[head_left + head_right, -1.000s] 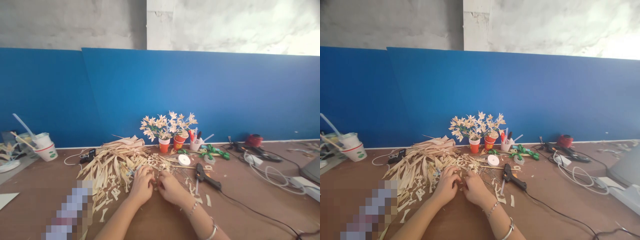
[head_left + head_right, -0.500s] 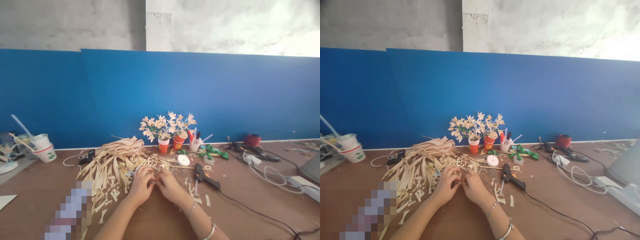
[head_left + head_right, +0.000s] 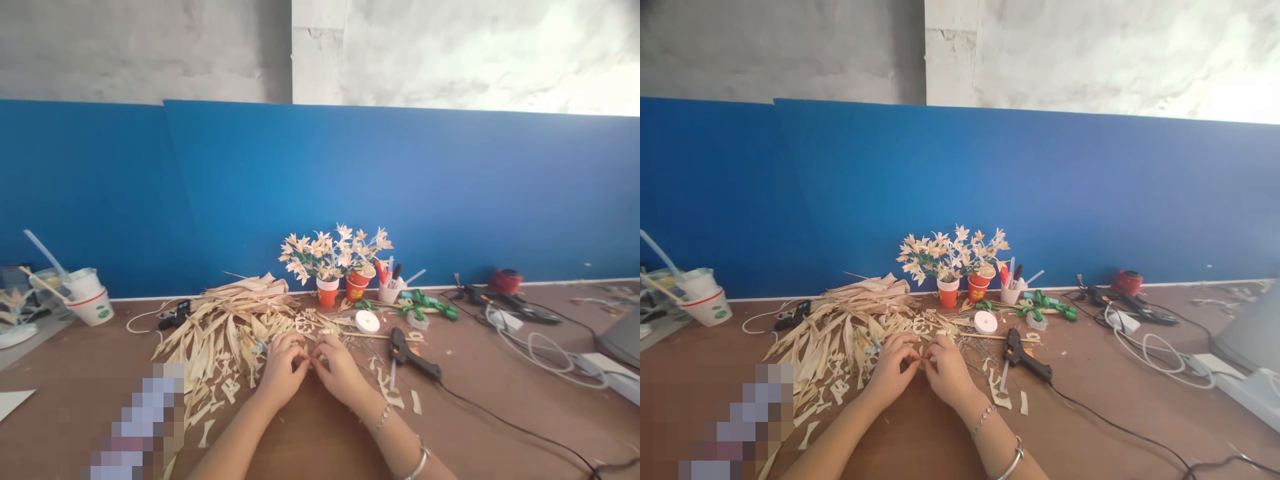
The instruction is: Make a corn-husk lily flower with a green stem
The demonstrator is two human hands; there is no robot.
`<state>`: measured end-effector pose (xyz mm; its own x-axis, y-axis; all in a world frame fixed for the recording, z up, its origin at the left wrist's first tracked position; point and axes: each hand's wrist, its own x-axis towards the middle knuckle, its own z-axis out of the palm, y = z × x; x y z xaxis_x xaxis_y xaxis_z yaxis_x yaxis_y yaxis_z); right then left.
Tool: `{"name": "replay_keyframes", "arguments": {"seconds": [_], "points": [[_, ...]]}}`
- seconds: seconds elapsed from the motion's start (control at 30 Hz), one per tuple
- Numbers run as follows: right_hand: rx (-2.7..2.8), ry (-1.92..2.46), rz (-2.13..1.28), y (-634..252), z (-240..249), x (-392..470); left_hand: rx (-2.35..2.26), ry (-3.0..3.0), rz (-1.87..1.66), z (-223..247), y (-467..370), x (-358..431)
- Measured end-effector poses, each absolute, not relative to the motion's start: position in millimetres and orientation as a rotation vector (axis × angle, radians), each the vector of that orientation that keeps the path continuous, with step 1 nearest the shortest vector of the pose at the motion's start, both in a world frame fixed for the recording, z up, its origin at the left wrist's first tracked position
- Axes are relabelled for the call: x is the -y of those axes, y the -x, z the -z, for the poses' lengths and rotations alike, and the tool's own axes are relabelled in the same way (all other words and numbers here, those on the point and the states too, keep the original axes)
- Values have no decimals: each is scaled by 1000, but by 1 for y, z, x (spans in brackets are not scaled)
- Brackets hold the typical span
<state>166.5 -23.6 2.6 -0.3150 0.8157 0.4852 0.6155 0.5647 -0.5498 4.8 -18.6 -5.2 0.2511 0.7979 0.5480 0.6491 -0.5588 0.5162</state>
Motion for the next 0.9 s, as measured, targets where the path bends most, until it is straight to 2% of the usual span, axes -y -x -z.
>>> {"name": "replay_keyframes", "arguments": {"seconds": [0.47, 0.77, 0.9], "points": [[1942, 1299, 18, -154, 4, 22, -1612, -2204, -1286, 6, -17, 23], [1950, 1147, -122, -162, 6, 20, -1618, -2283, -1252, 6, -14, 24], [1968, 1159, -82, -157, 8, 21, -1678, -2288, -1254, 3, -18, 27]]}}
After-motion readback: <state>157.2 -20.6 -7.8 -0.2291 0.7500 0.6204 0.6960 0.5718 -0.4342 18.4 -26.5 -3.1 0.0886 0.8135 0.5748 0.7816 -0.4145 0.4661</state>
